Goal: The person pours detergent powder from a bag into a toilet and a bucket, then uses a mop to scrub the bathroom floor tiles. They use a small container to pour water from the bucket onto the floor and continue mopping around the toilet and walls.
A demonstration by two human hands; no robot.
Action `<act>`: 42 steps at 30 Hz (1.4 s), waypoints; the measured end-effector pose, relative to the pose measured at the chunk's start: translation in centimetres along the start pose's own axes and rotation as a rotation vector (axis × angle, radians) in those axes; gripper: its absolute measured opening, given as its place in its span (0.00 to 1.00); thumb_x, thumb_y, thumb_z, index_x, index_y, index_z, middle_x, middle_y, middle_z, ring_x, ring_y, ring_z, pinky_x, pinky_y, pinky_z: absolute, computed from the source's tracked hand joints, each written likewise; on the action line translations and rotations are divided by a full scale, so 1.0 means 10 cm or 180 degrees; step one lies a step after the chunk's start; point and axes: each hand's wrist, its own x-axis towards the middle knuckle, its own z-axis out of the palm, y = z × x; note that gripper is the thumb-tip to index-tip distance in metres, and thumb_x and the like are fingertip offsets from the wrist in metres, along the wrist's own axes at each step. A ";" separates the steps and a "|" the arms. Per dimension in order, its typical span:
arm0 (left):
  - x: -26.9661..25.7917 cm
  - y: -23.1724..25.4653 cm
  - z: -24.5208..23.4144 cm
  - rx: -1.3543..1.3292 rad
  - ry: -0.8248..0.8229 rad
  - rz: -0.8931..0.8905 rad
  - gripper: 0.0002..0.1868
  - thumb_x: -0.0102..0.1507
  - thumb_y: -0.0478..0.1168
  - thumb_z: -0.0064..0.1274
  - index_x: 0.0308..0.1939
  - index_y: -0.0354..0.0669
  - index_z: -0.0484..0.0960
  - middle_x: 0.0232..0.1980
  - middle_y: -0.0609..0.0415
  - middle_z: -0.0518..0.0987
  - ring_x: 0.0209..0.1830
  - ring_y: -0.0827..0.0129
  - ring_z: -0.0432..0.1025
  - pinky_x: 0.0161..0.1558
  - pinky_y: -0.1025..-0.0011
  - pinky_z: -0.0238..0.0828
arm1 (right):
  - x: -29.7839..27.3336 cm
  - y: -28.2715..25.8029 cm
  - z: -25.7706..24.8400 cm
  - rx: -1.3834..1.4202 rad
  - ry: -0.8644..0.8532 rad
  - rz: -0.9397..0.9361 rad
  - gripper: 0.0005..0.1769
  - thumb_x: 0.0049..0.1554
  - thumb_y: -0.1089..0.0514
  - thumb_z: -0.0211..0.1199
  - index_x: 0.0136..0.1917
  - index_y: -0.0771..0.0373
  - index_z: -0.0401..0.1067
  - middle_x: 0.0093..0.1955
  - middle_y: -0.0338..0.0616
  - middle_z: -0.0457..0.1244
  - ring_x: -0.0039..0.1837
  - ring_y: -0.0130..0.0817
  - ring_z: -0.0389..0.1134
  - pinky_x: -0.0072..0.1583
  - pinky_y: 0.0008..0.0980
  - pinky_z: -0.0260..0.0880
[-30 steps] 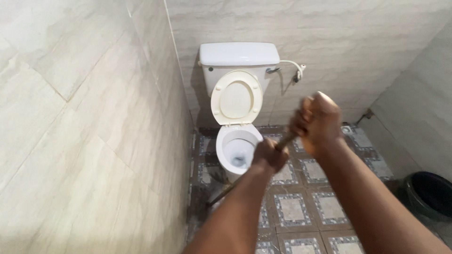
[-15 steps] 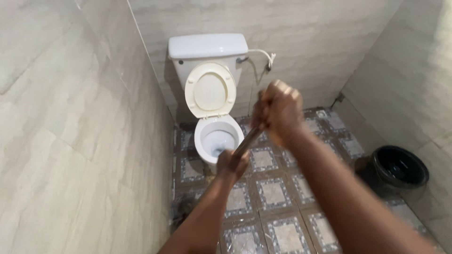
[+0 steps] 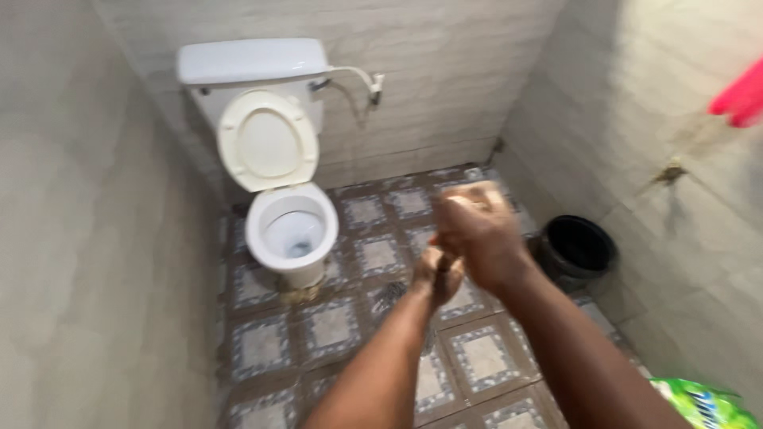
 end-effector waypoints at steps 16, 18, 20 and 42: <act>-0.77 -0.46 0.90 0.2774 0.0467 -0.0727 0.14 0.60 0.44 0.49 0.37 0.42 0.88 0.41 0.36 0.83 0.45 0.42 0.78 0.48 0.51 0.73 | -0.93 0.80 -1.93 0.1613 0.1021 0.1011 0.24 0.58 0.47 0.42 0.23 0.54 0.60 0.19 0.40 0.53 0.27 0.42 0.62 0.49 0.60 0.73; -1.10 -0.77 0.51 0.3357 0.0786 -0.1160 0.12 0.58 0.42 0.51 0.35 0.44 0.88 0.38 0.37 0.82 0.41 0.44 0.79 0.43 0.50 0.76 | -1.10 1.14 -1.52 0.1668 0.0779 0.0942 0.20 0.56 0.56 0.42 0.23 0.55 0.60 0.20 0.44 0.55 0.27 0.46 0.63 0.50 0.61 0.73; -1.37 -0.95 0.29 0.3281 0.0806 -0.1111 0.12 0.57 0.42 0.50 0.36 0.54 0.90 0.36 0.42 0.85 0.40 0.46 0.80 0.46 0.51 0.75 | -1.26 1.32 -1.22 0.1948 0.0775 0.1265 0.19 0.55 0.58 0.42 0.23 0.56 0.59 0.21 0.44 0.53 0.28 0.45 0.60 0.51 0.56 0.72; -0.50 0.33 2.47 0.2277 -0.0015 -0.0323 0.12 0.61 0.47 0.56 0.38 0.44 0.88 0.41 0.36 0.83 0.47 0.44 0.78 0.49 0.55 0.76 | -1.48 -0.72 -2.30 0.0494 0.1459 0.0167 0.12 0.48 0.58 0.46 0.25 0.56 0.51 0.23 0.40 0.45 0.26 0.35 0.46 0.38 0.48 0.64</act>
